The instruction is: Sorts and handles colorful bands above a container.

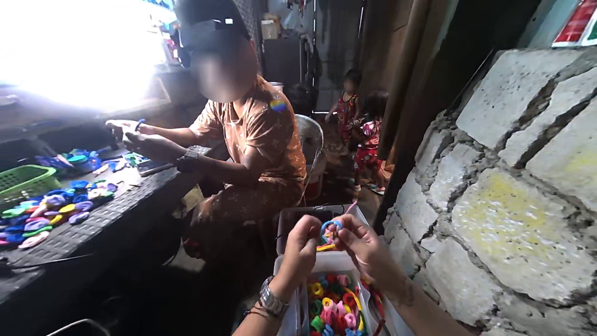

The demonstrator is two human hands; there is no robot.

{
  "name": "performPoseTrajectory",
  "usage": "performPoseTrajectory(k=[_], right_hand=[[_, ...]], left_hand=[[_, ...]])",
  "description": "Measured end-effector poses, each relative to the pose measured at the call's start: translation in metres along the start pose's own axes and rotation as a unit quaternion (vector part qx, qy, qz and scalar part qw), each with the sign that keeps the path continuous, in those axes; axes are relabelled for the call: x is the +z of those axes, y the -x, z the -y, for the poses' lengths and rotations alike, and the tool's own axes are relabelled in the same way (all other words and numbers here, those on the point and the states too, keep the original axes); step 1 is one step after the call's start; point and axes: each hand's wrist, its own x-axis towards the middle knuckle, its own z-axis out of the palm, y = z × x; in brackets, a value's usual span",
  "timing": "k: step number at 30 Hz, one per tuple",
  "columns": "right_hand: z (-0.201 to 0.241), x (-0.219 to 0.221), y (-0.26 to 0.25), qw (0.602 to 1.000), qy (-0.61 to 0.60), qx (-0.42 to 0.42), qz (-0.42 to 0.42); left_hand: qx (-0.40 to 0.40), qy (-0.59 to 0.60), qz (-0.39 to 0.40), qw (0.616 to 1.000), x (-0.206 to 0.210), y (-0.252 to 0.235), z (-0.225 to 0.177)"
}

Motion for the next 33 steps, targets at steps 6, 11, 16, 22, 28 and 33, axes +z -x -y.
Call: performPoseTrajectory(k=[6, 11, 16, 22, 28, 33], right_hand=[[-0.010, -0.006, -0.003, 0.954, 0.250, -0.163, -0.022], [-0.008, 0.000, 0.001, 0.969, 0.184, -0.144, 0.084], [-0.008, -0.007, 0.004, 0.994, -0.031, -0.001, 0.105], [-0.003, -0.007, 0.004, 0.975, -0.218, 0.026, 0.037], [-0.007, -0.012, 0.001, 0.921, -0.384, 0.052, -0.048], [-0.003, -0.012, -0.003, 0.921, -0.386, 0.042, -0.047]], left_hand=[[0.008, 0.285, 0.121, 0.951, -0.001, -0.001, 0.009], [-0.017, 0.323, 0.047, 0.945, 0.004, 0.002, -0.001], [0.008, 0.010, 0.024, 1.000, 0.005, 0.001, -0.005], [0.034, -0.106, -0.012, 0.994, 0.000, 0.000, 0.000], [0.064, -0.139, 0.027, 0.988, -0.001, 0.001, 0.002], [0.074, -0.143, 0.037, 0.986, -0.002, -0.001, 0.001]])
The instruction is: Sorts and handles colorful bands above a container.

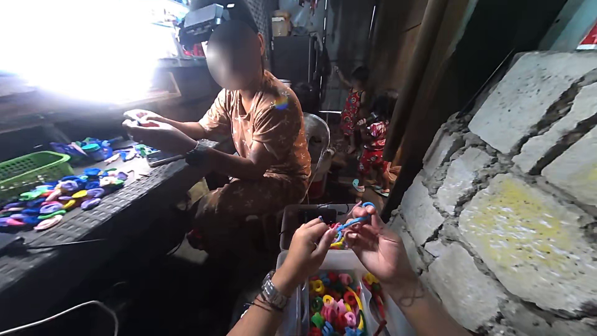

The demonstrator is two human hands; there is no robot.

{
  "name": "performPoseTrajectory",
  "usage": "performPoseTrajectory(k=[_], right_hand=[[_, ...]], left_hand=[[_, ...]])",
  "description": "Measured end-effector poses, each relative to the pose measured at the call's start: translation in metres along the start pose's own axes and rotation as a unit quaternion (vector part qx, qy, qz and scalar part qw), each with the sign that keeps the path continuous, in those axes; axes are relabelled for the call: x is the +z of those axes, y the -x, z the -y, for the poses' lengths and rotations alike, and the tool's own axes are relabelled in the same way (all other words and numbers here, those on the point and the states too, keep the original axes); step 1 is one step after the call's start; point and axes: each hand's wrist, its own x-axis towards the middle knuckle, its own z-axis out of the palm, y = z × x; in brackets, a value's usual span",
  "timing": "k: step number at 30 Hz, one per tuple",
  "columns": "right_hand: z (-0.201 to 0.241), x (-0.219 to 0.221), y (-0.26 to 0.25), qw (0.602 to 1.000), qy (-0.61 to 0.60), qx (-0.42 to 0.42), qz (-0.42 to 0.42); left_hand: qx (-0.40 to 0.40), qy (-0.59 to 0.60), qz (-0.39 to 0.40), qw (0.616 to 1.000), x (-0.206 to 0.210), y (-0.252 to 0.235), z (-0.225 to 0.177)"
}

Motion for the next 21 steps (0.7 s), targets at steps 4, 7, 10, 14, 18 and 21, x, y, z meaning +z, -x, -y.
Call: performPoseTrajectory(k=[4, 7, 10, 14, 18, 21], right_hand=[[0.006, 0.006, -0.003, 0.998, -0.041, 0.015, -0.045], [0.010, 0.008, -0.005, 0.996, -0.060, -0.001, -0.073], [0.011, 0.007, -0.004, 0.994, -0.049, -0.012, -0.102], [0.012, 0.005, -0.004, 0.994, -0.074, -0.021, -0.082], [0.013, 0.004, -0.005, 0.994, -0.081, -0.035, -0.072], [0.013, 0.015, -0.008, 0.977, 0.013, -0.091, -0.194]], left_hand=[[0.021, 0.044, 0.012, 0.999, 0.002, 0.000, 0.000], [0.010, 0.017, 0.026, 0.999, 0.003, -0.001, 0.001], [-0.007, 0.036, 0.020, 0.999, 0.000, 0.001, 0.005], [-0.018, 0.058, -0.003, 0.998, -0.003, -0.001, 0.010], [-0.043, 0.082, -0.030, 0.995, -0.004, -0.001, 0.012], [-0.054, 0.111, -0.029, 0.992, -0.006, -0.002, 0.011]])
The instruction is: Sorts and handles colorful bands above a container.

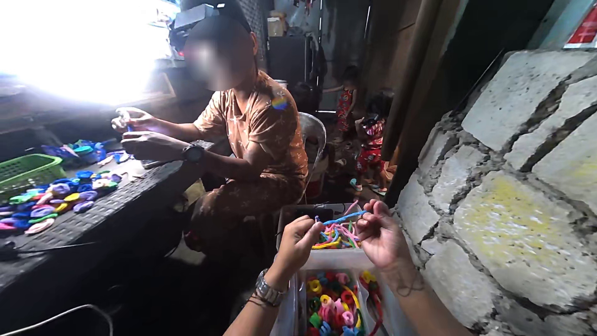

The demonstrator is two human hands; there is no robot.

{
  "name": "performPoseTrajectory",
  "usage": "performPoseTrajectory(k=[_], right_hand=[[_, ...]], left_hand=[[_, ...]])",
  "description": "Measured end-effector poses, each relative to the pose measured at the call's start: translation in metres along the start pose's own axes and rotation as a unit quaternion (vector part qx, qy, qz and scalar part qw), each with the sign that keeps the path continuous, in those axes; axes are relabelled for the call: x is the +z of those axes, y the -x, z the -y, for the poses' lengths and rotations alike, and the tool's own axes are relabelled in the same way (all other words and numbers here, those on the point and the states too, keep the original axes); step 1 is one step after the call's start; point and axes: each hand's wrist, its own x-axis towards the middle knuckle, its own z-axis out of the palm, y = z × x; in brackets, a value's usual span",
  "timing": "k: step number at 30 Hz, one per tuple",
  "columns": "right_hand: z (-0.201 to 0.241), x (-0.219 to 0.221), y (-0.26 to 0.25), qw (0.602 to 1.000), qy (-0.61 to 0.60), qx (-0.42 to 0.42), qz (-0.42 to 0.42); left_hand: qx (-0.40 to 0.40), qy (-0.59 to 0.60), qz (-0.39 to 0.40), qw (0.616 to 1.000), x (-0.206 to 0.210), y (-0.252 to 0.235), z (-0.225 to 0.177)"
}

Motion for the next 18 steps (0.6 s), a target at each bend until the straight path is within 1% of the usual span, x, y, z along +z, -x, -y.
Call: performPoseTrajectory(k=[1, 2, 3, 4, 5, 6, 7, 8, 9, 11, 12, 13, 14, 16, 17, 18], right_hand=[[-0.001, 0.003, 0.001, 0.997, 0.053, -0.046, -0.027], [-0.002, 0.004, 0.002, 0.988, 0.110, -0.102, -0.029], [-0.002, 0.004, 0.004, 0.971, 0.173, -0.163, -0.008], [-0.002, 0.003, 0.004, 0.944, 0.239, -0.225, 0.024], [0.000, 0.001, 0.003, 0.912, 0.309, -0.267, 0.046], [0.003, 0.000, 0.001, 0.882, 0.379, -0.275, 0.044], [0.006, 0.000, -0.002, 0.855, 0.452, -0.253, 0.024], [0.010, -0.002, -0.007, 0.821, 0.530, -0.212, 0.003], [0.013, -0.006, -0.013, 0.764, 0.621, -0.174, -0.006], [0.017, -0.009, -0.014, 0.600, 0.790, -0.125, 0.027], [0.015, -0.007, -0.010, 0.531, 0.838, -0.103, 0.065], [0.010, -0.004, -0.003, 0.478, 0.867, -0.074, 0.122], [0.004, -0.001, 0.004, 0.434, 0.879, -0.021, 0.196], [-0.015, -0.001, 0.015, 0.349, 0.855, 0.146, 0.355], [-0.027, -0.006, 0.021, 0.298, 0.841, 0.208, 0.401], [-0.037, -0.016, 0.029, 0.250, 0.833, 0.247, 0.427]], left_hand=[[0.004, 0.018, 0.009, 1.000, -0.001, -0.001, -0.001], [0.013, 0.041, 0.021, 0.999, 0.000, -0.001, -0.001], [0.027, 0.061, 0.032, 0.997, 0.000, -0.002, -0.001], [0.039, 0.071, 0.035, 0.996, 0.001, -0.003, 0.000], [0.041, 0.061, 0.025, 0.997, 0.002, -0.004, 0.001], [0.028, 0.018, 0.007, 0.999, 0.002, -0.005, 0.002], [-0.007, -0.060, -0.002, 0.998, 0.000, -0.005, 0.003], [-0.068, -0.159, 0.016, 0.985, -0.003, -0.006, 0.003], [-0.144, -0.250, 0.067, 0.955, -0.006, -0.007, 0.001], [-0.290, -0.357, 0.201, 0.865, -0.006, -0.013, -0.002], [-0.333, -0.379, 0.244, 0.828, -0.003, -0.013, 0.000], [-0.362, -0.387, 0.267, 0.805, 0.000, -0.012, 0.002], [-0.373, -0.392, 0.271, 0.796, 0.002, -0.011, 0.003], [-0.364, -0.405, 0.247, 0.802, 0.002, -0.010, 0.002], [-0.351, -0.408, 0.231, 0.810, 0.002, -0.011, 0.001], [-0.333, -0.410, 0.217, 0.821, 0.003, -0.011, 0.000]])
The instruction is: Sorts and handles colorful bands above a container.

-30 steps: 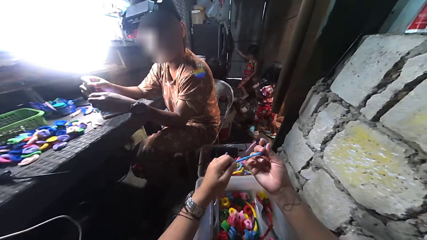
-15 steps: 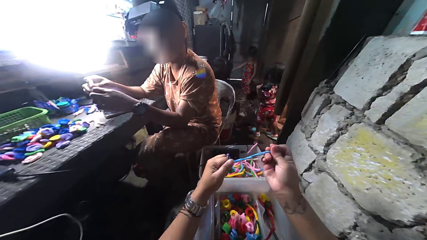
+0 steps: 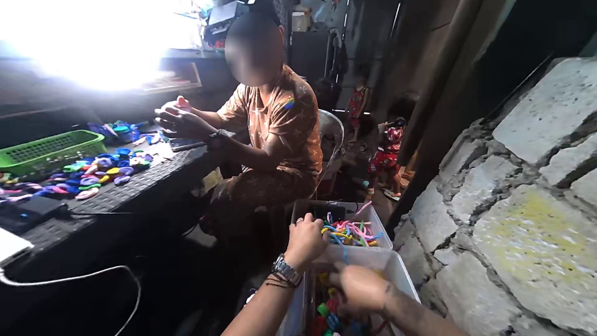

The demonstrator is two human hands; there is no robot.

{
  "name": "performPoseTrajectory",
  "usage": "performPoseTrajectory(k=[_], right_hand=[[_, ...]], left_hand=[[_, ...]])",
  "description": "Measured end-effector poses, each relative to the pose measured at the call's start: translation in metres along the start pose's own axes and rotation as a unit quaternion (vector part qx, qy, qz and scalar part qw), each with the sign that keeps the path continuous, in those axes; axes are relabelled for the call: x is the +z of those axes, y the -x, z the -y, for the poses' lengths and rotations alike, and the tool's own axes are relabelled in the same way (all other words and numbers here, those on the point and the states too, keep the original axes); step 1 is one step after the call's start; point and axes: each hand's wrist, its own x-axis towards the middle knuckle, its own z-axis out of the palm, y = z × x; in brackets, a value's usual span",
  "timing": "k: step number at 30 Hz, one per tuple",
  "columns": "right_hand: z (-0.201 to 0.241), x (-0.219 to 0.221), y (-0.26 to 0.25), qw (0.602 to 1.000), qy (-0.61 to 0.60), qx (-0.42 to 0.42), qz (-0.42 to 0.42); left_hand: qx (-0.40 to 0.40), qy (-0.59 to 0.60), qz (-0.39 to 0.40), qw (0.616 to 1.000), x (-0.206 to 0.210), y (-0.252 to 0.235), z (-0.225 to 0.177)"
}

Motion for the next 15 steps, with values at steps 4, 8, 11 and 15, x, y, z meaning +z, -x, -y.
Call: performPoseTrajectory(k=[4, 8, 11, 15], right_hand=[[-0.004, 0.034, -0.014, 0.995, 0.058, -0.032, 0.081], [-0.011, 0.007, -0.001, 0.998, -0.049, -0.041, -0.014], [-0.020, -0.006, 0.017, 0.967, -0.203, -0.064, -0.142], [-0.029, -0.001, 0.018, 0.814, -0.443, -0.115, -0.358]], left_hand=[[0.118, 0.067, -0.084, 0.987, 0.006, 0.007, -0.003], [0.290, 0.179, -0.113, 0.933, 0.010, 0.006, -0.001], [0.367, 0.271, -0.083, 0.886, 0.009, 0.008, 0.000], [0.418, 0.329, -0.074, 0.843, 0.008, 0.010, 0.000]])
